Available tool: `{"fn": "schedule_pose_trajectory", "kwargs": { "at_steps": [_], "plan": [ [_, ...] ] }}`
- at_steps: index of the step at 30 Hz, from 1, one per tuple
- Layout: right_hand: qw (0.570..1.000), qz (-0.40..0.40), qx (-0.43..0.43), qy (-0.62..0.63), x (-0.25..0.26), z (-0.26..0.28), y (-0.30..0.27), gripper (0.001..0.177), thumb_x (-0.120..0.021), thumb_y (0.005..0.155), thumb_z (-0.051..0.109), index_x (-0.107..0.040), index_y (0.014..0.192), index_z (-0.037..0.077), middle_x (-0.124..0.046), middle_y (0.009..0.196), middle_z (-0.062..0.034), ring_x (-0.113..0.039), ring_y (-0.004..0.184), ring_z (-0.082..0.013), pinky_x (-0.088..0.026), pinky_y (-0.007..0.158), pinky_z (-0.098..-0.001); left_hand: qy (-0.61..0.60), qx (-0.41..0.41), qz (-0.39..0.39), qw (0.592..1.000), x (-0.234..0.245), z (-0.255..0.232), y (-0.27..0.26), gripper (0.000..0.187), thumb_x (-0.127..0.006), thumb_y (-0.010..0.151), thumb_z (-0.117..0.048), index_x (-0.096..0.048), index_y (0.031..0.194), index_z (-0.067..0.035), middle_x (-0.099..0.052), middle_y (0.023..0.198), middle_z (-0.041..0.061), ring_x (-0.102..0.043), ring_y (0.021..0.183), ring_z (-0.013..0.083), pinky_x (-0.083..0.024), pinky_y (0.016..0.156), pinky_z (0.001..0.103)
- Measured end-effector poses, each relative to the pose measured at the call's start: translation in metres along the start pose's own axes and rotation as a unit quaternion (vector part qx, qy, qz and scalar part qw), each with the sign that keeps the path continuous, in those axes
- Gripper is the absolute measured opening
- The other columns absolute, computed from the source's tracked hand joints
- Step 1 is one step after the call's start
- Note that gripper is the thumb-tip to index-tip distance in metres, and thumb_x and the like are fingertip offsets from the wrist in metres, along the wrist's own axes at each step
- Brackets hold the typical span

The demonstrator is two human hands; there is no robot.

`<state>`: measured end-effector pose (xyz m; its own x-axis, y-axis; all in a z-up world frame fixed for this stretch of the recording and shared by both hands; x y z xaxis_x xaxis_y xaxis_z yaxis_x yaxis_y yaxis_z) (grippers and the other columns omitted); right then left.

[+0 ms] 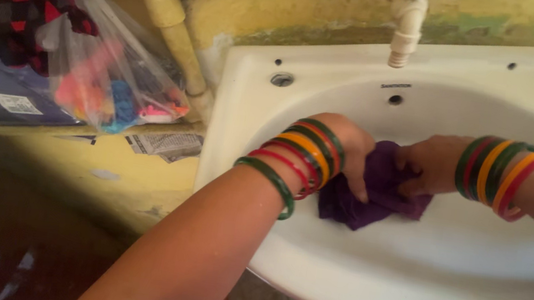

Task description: The person wipes the interior and rim of a white ceramic sink and its plastic faucet using a purple cloth.

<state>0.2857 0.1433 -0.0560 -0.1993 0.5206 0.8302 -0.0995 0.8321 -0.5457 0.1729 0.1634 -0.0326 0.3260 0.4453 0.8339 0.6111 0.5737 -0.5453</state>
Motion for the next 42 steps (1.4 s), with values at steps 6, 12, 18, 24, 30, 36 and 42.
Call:
{"fn": "schedule_pose_trajectory", "kwargs": {
  "at_steps": [6,12,18,24,30,36,42],
  "plan": [
    [0.999,-0.028,-0.010,0.018,-0.004,-0.007,0.002,0.073,-0.081,0.072,0.053,-0.054,0.133,0.024,-0.061,0.126,-0.0025,-0.066,0.119,-0.0249,-0.054,0.104,-0.0378,0.010,-0.002,0.036,0.999,-0.017,-0.021,-0.003,0.097,-0.088,0.064,-0.058,-0.058,0.140,-0.006,-0.059,0.140,0.014,-0.067,0.121,0.0305,-0.058,0.096,0.043],
    [0.998,0.001,0.064,0.014,-0.011,0.006,-0.001,0.058,-0.080,0.078,0.044,-0.059,0.122,0.012,-0.076,0.106,-0.0076,-0.073,0.106,-0.0289,-0.057,0.096,-0.0373,0.016,-0.009,0.040,0.999,-0.033,-0.036,0.011,0.100,-0.089,0.070,-0.054,-0.047,0.144,-0.002,-0.057,0.140,0.017,-0.065,0.122,0.0338,-0.057,0.097,0.045],
    [0.931,0.278,0.182,0.150,-0.045,0.016,-0.026,0.023,-0.068,0.088,0.023,-0.070,0.094,0.001,-0.076,0.079,-0.0105,-0.077,0.075,-0.0196,-0.065,0.070,-0.0328,-0.121,-0.142,0.194,0.963,-0.055,-0.042,0.031,0.072,-0.086,0.072,-0.047,-0.067,0.130,-0.010,-0.073,0.128,0.014,-0.073,0.113,0.0306,-0.061,0.088,0.046],
    [0.971,0.048,0.059,0.225,-0.002,-0.042,-0.001,0.029,-0.069,0.088,0.033,-0.076,0.093,0.006,-0.079,0.077,-0.0123,-0.073,0.070,-0.0275,-0.059,0.065,-0.0397,-0.088,-0.117,-0.169,0.975,0.031,0.004,0.026,0.057,-0.088,0.074,-0.027,-0.065,0.124,-0.012,-0.071,0.121,0.013,-0.067,0.112,0.0285,-0.054,0.094,0.040],
    [0.939,-0.294,0.027,0.174,0.037,-0.069,0.008,0.049,-0.078,0.077,0.035,-0.061,0.116,0.011,-0.075,0.085,-0.0117,-0.074,0.083,-0.0313,-0.058,0.079,-0.0432,-0.056,-0.152,-0.402,0.901,0.059,-0.001,-0.003,0.045,-0.089,0.067,-0.024,-0.071,0.105,-0.008,-0.070,0.111,0.017,-0.062,0.110,0.0393,-0.051,0.089,0.047],
    [0.961,-0.216,0.141,0.099,-0.003,-0.020,0.026,0.070,-0.088,0.066,0.029,-0.061,0.130,0.021,-0.068,0.109,-0.0133,-0.068,0.099,-0.0350,-0.055,0.088,-0.0429,-0.002,-0.056,-0.107,0.993,-0.004,-0.010,0.022,0.049,-0.087,0.077,-0.039,-0.074,0.111,-0.007,-0.075,0.113,0.017,-0.071,0.107,0.0330,-0.055,0.096,0.042],
    [0.970,-0.030,0.004,0.243,-0.011,-0.015,0.007,0.064,-0.082,0.080,0.021,-0.055,0.138,0.018,-0.071,0.100,-0.0087,-0.081,0.083,-0.0343,-0.067,0.068,-0.0374,0.096,-0.028,-0.107,0.989,-0.011,-0.036,0.017,0.043,-0.087,0.072,-0.028,-0.079,0.111,-0.012,-0.080,0.105,0.011,-0.077,0.100,0.0274,-0.061,0.087,0.041]
  ]
}}
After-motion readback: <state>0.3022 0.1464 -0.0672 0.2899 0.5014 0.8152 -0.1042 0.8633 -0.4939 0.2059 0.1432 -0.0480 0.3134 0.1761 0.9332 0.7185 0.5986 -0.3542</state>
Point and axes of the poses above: each hand's wrist, its own y-axis towards the middle knuckle, its own x-axis out of the back of the hand, z = x × y, the point moved 8 cm from there along y, towards the middle knuckle
